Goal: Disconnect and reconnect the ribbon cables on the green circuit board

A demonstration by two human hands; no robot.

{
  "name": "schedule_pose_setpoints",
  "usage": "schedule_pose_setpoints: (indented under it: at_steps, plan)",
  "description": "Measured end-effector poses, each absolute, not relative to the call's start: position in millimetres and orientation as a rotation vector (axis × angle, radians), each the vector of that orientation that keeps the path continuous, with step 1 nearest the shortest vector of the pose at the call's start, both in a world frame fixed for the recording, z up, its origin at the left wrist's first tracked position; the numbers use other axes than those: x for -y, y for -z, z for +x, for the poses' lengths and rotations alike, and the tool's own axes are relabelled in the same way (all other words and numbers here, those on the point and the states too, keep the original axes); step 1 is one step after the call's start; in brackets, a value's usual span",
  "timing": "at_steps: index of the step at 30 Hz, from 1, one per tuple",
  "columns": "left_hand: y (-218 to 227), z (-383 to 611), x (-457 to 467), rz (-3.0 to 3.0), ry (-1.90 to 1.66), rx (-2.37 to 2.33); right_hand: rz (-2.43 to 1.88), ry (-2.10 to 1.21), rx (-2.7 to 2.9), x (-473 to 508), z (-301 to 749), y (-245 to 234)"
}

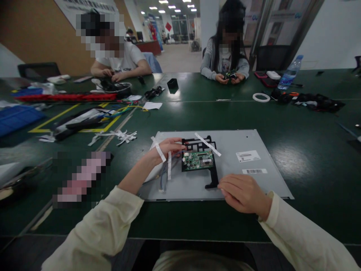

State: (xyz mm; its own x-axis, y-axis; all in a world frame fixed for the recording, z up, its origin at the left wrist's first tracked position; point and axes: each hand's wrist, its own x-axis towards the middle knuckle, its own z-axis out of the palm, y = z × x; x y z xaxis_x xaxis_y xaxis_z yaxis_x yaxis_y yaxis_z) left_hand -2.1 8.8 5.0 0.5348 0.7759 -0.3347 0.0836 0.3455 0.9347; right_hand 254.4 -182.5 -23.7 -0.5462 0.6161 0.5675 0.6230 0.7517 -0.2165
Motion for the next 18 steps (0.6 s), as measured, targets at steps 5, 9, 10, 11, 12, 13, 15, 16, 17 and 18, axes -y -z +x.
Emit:
schedule_pose_setpoints:
  at_steps: [5, 9, 10, 11, 12, 13, 15, 16, 17, 18]
  plan:
    - [-4, 5, -12, 1.140, -0.533, -0.896, -1.005, 0.085, 2.353, 179, 250, 23]
    - [-2, 17, -18, 1.141, -0.525, -0.908, -1.071, 0.089, 2.349, 177, 249, 25]
    - [-1, 20, -19, 1.149, -0.513, -0.916, -1.090, 0.073, 2.342, 176, 249, 26]
    - [-1, 24, -21, 1.158, -0.497, -0.927, -1.106, 0.051, 2.335, 175, 249, 27]
    - [0, 27, -22, 1.168, -0.477, -0.943, -1.119, 0.025, 2.329, 174, 249, 27]
    - [0, 29, -24, 1.182, -0.455, -0.963, -1.126, 0.000, 2.324, 173, 249, 27]
    - [1, 32, -25, 1.232, -0.420, -0.999, -1.139, -0.047, 2.315, 172, 248, 27]
    - [1, 33, -26, 1.273, -0.416, -1.007, -1.145, -0.069, 2.311, 171, 248, 27]
    - [3, 33, -27, 1.329, -0.423, -1.010, -1.156, -0.092, 2.309, 170, 247, 26]
    - [4, 33, -28, 1.402, -0.441, -1.014, -1.168, -0.112, 2.309, 170, 247, 26]
